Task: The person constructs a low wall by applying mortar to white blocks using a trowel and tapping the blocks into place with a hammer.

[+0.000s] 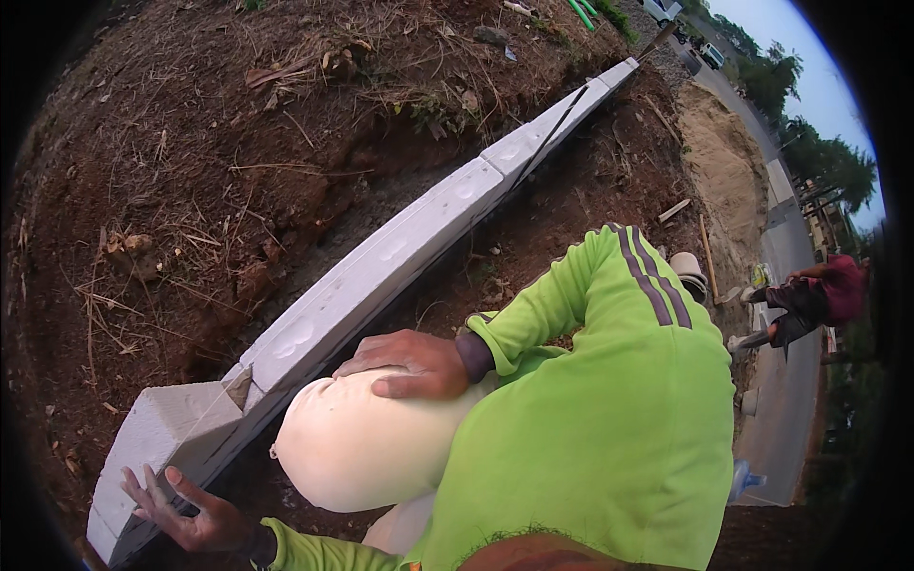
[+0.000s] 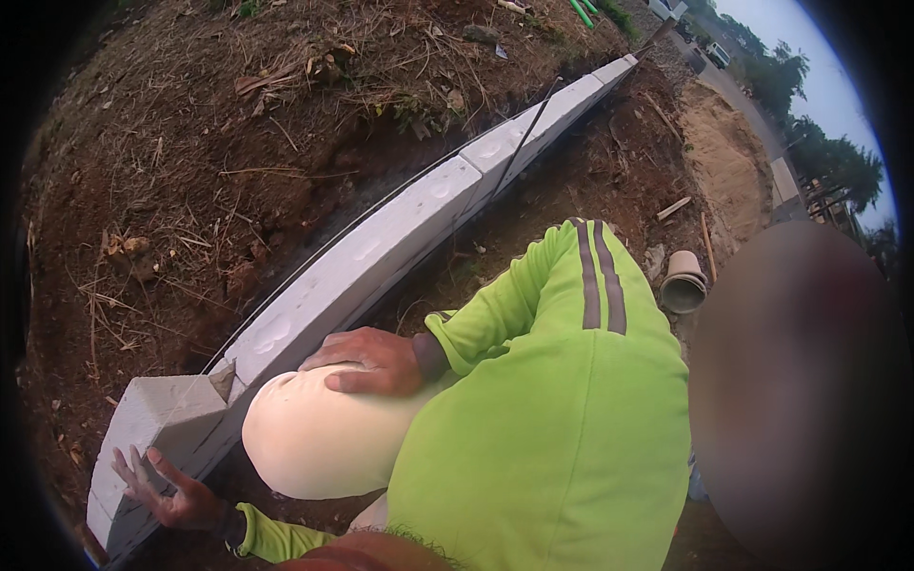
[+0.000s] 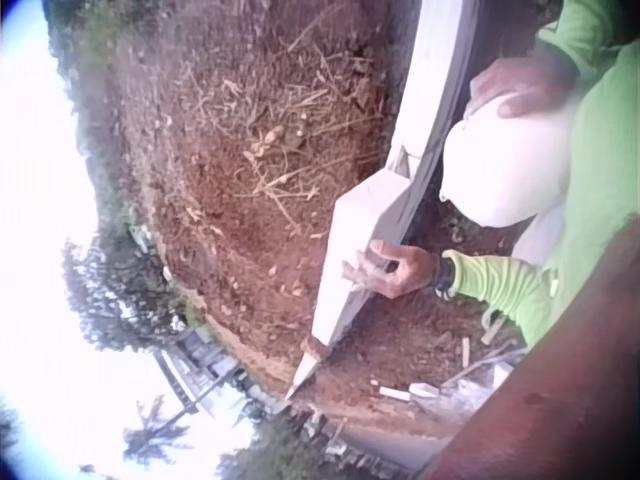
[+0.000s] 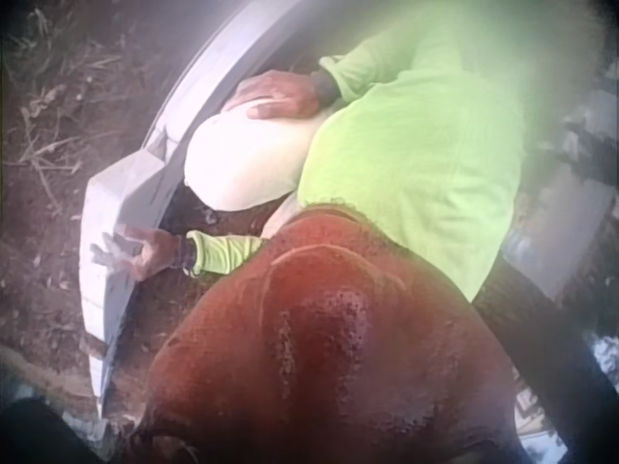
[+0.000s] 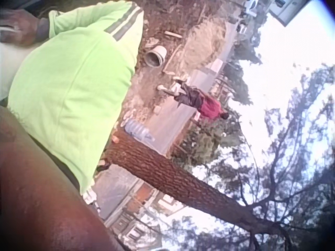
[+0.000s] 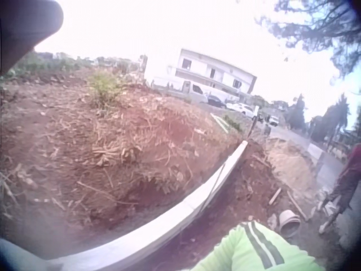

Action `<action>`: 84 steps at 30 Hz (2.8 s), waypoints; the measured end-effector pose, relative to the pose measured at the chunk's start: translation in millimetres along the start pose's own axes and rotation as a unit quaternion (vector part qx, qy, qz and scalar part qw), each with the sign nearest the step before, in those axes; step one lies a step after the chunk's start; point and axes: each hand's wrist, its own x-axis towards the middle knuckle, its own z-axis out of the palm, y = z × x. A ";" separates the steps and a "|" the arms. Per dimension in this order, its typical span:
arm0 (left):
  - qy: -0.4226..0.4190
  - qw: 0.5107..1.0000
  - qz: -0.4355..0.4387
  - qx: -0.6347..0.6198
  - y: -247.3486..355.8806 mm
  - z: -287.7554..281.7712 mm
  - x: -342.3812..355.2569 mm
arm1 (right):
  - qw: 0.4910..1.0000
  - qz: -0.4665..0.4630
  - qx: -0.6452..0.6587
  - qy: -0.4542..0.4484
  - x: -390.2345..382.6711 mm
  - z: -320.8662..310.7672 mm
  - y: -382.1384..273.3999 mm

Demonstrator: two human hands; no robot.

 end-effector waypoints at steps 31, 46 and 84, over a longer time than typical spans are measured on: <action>-0.172 0.968 0.110 -0.143 84.0 1.6 32.9 | 1.000 0.006 0.000 -0.006 0.7 8.1 -6.6; -0.218 0.939 0.107 -0.244 78.8 -22.1 26.4 | 1.000 0.013 0.007 0.003 -0.6 12.9 -2.0; -0.183 0.948 0.072 -0.249 109.2 -34.5 28.3 | 1.000 0.002 0.009 -0.025 5.5 6.2 -16.5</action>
